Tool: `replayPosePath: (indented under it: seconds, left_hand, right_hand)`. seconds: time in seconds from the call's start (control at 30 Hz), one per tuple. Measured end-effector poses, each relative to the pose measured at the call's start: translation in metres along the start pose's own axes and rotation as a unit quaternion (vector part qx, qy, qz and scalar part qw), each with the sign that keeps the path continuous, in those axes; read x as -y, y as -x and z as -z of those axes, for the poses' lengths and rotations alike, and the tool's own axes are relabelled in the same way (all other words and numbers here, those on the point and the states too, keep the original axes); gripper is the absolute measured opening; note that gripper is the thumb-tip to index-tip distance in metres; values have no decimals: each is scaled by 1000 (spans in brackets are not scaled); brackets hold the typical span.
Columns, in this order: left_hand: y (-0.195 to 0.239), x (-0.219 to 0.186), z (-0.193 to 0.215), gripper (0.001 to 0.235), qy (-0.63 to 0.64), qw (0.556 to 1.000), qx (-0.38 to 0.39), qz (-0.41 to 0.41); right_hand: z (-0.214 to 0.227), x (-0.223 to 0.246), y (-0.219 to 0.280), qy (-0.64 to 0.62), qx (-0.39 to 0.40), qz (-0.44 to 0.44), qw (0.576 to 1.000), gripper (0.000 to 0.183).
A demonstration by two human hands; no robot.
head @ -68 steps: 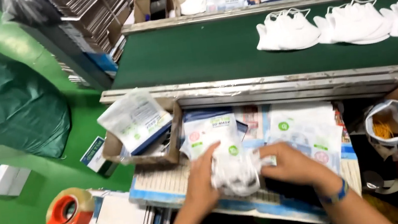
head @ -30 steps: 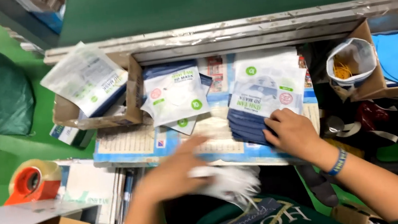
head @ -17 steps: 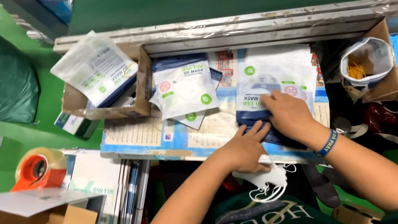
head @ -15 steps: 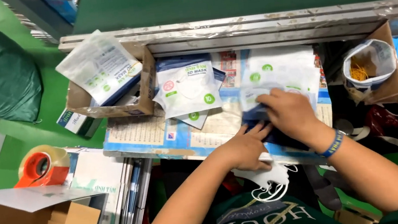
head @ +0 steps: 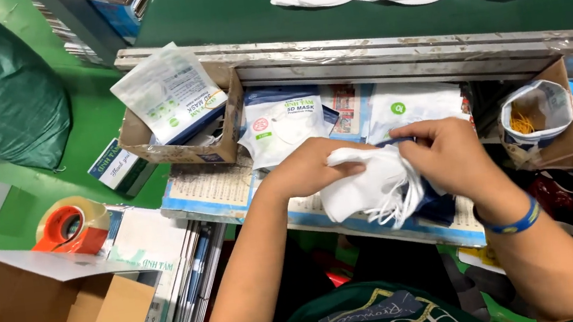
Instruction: Packaging disposable face masks into plastic bags and then into cardboard boxes at a workstation with a conveyor belt.
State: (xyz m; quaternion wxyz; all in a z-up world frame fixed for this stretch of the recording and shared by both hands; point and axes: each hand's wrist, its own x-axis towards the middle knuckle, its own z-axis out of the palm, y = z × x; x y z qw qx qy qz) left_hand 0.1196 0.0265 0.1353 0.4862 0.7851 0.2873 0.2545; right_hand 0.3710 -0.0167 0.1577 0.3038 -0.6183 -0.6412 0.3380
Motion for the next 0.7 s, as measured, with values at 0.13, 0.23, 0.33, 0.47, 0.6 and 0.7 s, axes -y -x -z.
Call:
replayPosePath:
  seconds: [0.13, 0.23, 0.33, 0.47, 0.6, 0.7]
  left_hand:
    - [0, 0, 1, 38, -57, 997, -28, 49]
    - [-2, 5, -8, 31, -53, 984, -115, 122]
    - [-2, 13, -20, 32, -6, 971, -180, 157]
    - [4, 40, -41, 31, 60, 951, -248, 174]
    - [14, 43, -54, 26, 136, 920, -328, 167]
    - [24, 34, -65, 23, 28, 898, -395, 191]
  right_hand:
    - [-30, 13, 21, 134, -103, 144, 975, 34]
    - [-54, 18, 29, 208, -172, 261, 927, 39]
    - [-71, 17, 32, 235, -185, 290, 909, 47]
    - [-80, 10, 30, 209, -176, 329, 904, 53]
    - [-100, -15, 33, 186, -131, 337, 914, 56]
    - [-99, -25, 35, 154, -109, 329, 925, 57]
